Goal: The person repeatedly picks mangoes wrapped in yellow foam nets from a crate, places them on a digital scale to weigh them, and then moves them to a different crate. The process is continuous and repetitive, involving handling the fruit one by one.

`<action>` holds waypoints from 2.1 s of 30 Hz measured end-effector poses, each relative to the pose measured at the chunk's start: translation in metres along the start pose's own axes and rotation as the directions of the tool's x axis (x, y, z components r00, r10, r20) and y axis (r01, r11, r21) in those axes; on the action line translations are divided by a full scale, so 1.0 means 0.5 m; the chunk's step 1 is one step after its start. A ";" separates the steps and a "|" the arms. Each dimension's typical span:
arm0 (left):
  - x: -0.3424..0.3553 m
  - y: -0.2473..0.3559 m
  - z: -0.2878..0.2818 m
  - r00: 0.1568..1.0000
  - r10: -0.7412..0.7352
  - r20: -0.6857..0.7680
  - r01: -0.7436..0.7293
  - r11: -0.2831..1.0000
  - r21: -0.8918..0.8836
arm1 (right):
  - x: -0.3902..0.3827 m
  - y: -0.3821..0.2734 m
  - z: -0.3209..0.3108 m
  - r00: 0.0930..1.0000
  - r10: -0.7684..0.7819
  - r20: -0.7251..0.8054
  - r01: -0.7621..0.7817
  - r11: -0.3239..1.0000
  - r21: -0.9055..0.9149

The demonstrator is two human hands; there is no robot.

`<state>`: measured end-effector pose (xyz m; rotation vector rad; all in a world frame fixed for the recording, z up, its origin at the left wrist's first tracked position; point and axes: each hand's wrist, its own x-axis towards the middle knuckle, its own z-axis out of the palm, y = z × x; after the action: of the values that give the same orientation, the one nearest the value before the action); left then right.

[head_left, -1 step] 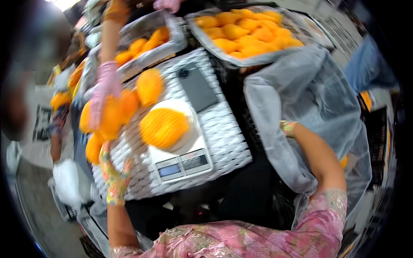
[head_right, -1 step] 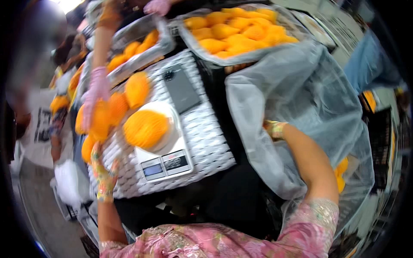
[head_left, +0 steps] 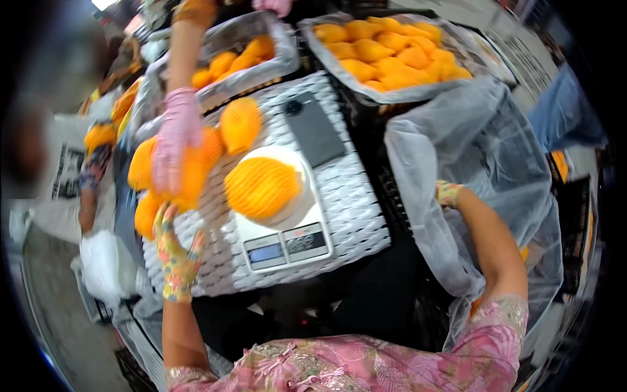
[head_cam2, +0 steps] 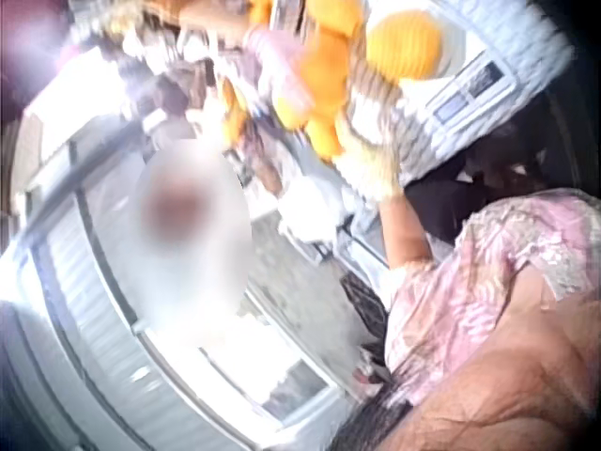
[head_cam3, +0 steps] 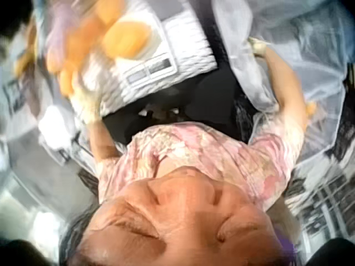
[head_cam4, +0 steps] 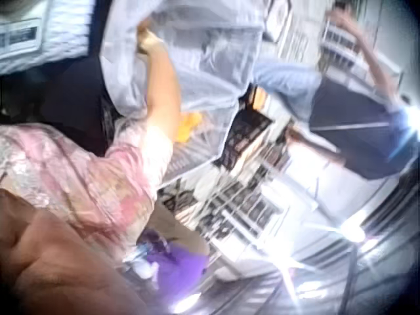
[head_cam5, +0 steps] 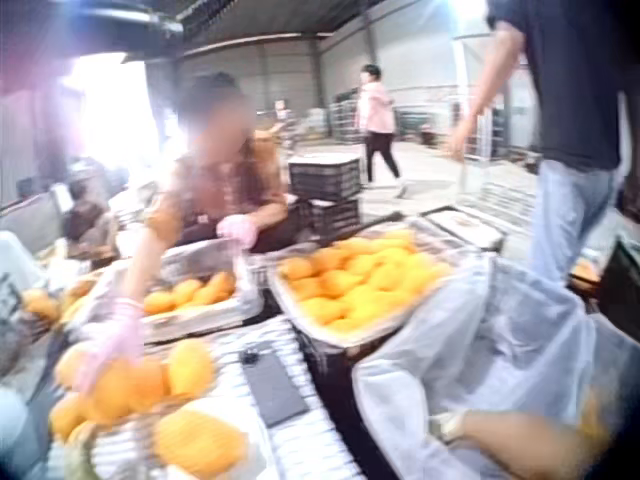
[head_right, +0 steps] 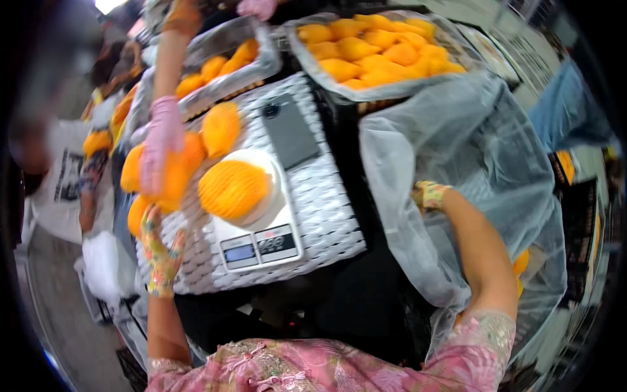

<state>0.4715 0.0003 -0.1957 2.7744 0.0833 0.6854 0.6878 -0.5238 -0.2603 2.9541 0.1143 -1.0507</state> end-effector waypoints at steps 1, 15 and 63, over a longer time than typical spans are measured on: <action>0.008 0.000 -0.001 1.000 0.012 -0.020 -0.011 0.998 0.060 | -0.012 -0.001 -0.033 0.997 0.031 -0.069 -0.026 0.997 0.073; 0.097 -0.003 -0.020 0.885 -0.383 0.266 0.346 0.922 0.177 | -0.242 -0.541 -0.201 0.501 -0.831 -0.241 0.840 0.534 -0.097; -0.008 -0.016 -0.015 0.998 0.059 -0.016 -0.061 0.932 -0.357 | -0.014 0.027 0.104 0.980 -0.016 0.197 0.061 0.972 -0.225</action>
<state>0.4645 0.0094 -0.1937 2.4320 -0.1155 0.6496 0.6503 -0.5394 -0.2964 2.6388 0.2737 -1.2318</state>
